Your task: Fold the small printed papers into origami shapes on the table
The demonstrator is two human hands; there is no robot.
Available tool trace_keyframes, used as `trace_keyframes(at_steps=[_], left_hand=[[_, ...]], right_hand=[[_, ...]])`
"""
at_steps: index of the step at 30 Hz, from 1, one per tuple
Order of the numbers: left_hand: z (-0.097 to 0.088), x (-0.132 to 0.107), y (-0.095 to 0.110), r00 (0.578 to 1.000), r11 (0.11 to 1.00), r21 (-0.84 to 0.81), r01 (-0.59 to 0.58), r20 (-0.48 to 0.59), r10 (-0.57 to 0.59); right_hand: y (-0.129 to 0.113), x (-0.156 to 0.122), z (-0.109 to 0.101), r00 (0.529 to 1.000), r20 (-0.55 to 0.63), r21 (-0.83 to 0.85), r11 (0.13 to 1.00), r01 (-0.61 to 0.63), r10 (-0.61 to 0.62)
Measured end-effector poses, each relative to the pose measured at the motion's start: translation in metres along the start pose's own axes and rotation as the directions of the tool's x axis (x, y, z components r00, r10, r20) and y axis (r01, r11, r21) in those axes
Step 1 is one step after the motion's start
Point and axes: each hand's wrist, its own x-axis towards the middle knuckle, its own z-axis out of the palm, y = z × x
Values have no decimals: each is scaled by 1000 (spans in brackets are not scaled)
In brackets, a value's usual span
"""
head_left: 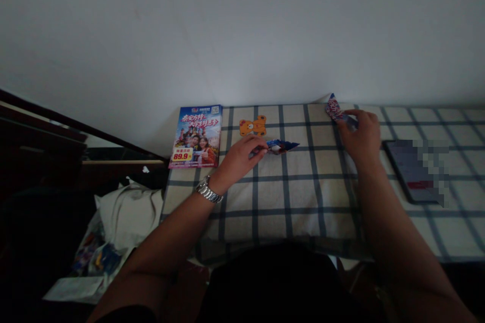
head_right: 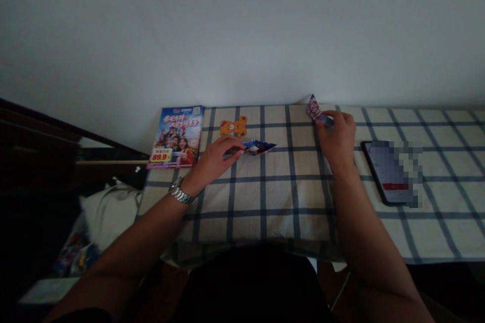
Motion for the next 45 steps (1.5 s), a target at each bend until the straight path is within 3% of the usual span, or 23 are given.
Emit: trace_keyframes(at_steps=[11, 21, 31, 38, 45], left_hand=[[0, 2, 2, 984, 985, -75, 155, -71, -161], [-3, 3, 9, 980, 977, -180, 112, -145, -139], [2, 1, 5, 990, 976, -205, 72, -105, -95], [0, 2, 6, 992, 959, -272, 76, -81, -101], [-1, 2, 7, 997, 933, -354, 72, 18, -70]], right_hand=[[-5, 1, 1, 999, 53, 74, 997, -7, 3], [-40, -10, -2, 957, 205, 247, 957, 152, -205], [-54, -18, 1, 877, 316, 363, 900, 239, -361], [-63, -20, -10, 899, 189, 365, 878, 310, -396], [-83, -32, -13, 800, 266, 620, 731, 285, -538]])
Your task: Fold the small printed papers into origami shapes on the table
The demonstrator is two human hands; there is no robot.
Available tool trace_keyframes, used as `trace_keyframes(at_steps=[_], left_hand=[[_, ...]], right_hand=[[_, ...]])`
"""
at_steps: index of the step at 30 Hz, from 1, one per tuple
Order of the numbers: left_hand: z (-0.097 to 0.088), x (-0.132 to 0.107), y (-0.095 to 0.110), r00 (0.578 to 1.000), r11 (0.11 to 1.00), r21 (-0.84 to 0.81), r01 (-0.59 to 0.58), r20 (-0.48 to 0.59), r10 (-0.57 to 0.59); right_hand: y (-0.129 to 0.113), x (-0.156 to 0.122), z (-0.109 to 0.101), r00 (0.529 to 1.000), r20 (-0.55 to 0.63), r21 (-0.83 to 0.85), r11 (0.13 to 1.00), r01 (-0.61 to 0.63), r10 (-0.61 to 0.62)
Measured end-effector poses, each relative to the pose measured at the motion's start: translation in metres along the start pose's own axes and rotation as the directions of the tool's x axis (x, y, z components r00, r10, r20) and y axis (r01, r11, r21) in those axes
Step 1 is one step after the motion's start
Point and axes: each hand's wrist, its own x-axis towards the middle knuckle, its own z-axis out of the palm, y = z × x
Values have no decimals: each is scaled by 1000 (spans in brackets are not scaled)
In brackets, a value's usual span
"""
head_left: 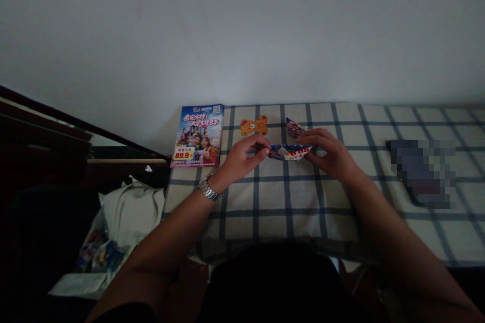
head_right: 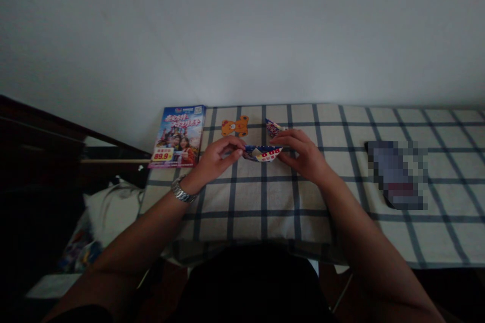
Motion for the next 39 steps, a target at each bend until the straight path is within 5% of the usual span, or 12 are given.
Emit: trace_keyframes(at_steps=[7, 17, 30, 39], left_hand=[[2, -1, -3, 998, 1000, -1, -11, 57, 11], [2, 0, 9, 977, 936, 312, -160, -86, 196], [10, -2, 21, 963, 919, 295, -261, 7, 271], [12, -3, 22, 976, 934, 286, -213, 11, 219]], right_hand=[[-4, -2, 10, 992, 84, 131, 988, 84, -96], [-9, -3, 22, 995, 75, 61, 997, 54, -59], [-16, -2, 26, 987, 69, 29, 990, 141, -143], [-16, -1, 27, 985, 62, 24, 987, 162, -163]])
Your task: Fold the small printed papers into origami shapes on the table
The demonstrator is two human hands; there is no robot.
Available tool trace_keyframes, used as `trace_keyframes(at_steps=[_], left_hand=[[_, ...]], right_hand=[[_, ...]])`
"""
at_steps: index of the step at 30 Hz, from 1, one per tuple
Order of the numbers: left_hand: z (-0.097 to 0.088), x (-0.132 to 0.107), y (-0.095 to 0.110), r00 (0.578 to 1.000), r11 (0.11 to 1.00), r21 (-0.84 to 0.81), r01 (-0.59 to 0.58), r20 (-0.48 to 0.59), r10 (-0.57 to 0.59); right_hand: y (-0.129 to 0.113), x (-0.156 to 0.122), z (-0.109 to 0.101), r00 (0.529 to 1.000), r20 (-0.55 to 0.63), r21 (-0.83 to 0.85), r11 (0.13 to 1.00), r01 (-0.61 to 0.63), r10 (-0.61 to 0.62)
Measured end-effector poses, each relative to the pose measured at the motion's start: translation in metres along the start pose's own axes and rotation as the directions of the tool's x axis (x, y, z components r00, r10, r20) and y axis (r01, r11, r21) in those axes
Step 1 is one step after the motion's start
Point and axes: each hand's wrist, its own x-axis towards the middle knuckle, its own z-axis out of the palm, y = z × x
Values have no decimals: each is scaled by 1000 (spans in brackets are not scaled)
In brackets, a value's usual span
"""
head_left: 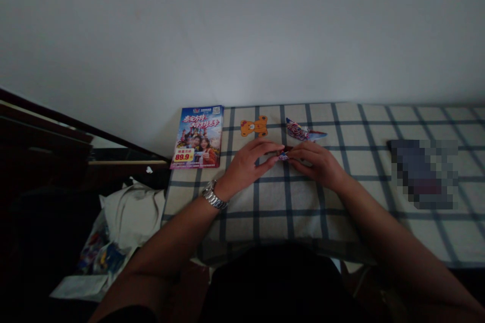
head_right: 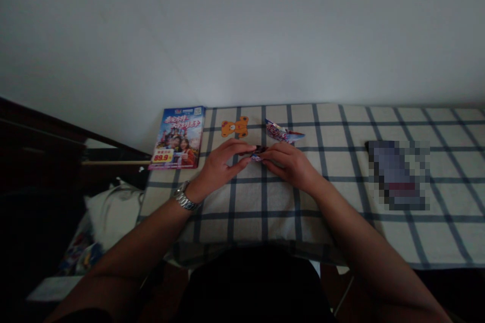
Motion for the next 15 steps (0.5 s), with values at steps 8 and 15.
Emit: trace_keyframes(at_steps=[8, 15], left_hand=[[2, -2, -4, 1000, 1000, -11, 14, -9, -14], [8, -5, -18, 977, 946, -264, 186, -53, -207]], right_hand=[[1, -2, 2, 1000, -6, -6, 1000, -3, 3], [1, 0, -8, 995, -92, -70, 997, -32, 25]])
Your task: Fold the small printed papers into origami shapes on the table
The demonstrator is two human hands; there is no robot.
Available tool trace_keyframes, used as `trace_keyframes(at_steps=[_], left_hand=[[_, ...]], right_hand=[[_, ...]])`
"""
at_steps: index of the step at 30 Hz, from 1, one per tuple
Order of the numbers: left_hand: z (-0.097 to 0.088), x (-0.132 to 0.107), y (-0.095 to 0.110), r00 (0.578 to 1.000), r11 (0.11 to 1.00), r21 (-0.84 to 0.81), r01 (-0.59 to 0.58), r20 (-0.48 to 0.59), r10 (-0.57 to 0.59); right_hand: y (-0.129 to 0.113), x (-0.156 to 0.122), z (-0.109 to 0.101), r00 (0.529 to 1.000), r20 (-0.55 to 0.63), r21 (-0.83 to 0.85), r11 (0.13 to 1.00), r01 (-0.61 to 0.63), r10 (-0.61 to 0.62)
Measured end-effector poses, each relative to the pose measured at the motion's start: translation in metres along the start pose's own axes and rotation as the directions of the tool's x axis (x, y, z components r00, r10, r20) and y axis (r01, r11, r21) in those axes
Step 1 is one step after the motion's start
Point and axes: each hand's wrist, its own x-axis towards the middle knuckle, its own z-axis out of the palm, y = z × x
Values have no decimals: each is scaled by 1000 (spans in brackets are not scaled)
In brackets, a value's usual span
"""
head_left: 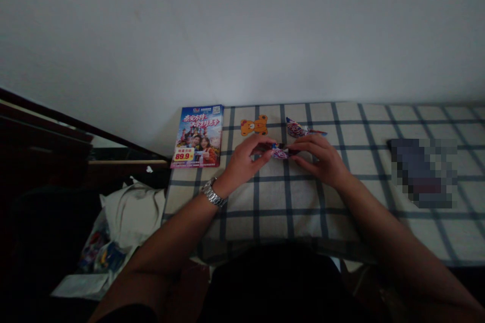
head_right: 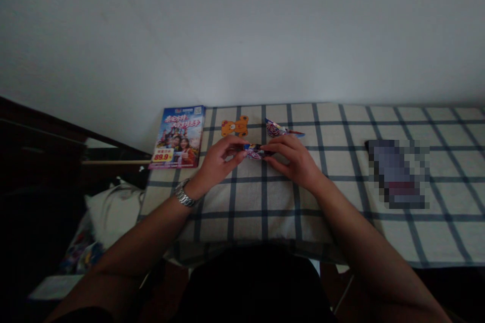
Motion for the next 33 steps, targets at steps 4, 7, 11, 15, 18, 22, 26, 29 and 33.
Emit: trace_keyframes(at_steps=[4, 7, 11, 15, 18, 22, 26, 29, 33], left_hand=[[0, 2, -6, 996, 982, -176, 76, -42, -84], [0, 4, -8, 990, 956, -272, 113, -48, -131], [1, 5, -10, 981, 922, -354, 156, -50, -186], [2, 5, -10, 982, 915, -370, 159, -40, -187], [3, 5, -11, 983, 913, -377, 159, -29, -183], [3, 5, -12, 984, 912, -380, 151, -33, -176], [-1, 5, -9, 981, 922, -349, 165, -38, -190], [-4, 5, -6, 979, 928, -328, 175, -42, -199], [-4, 5, -7, 979, 933, -318, 167, -55, -194]], right_hand=[[5, -2, -7, 995, -18, 5, 995, -103, 103], [8, -2, -9, 990, 15, 62, 988, -140, 139], [8, -2, -9, 985, 33, 101, 980, -169, 167], [9, -3, -7, 979, 15, 131, 971, -201, 201], [9, -3, -7, 980, 28, 158, 968, -197, 195], [6, -1, -9, 981, 59, 194, 962, -193, 185], [8, -1, -14, 971, -4, 179, 955, -236, 241], [18, -6, -16, 939, -77, 189, 929, -317, 336], [34, -12, -16, 864, -116, 290, 849, -442, 490]])
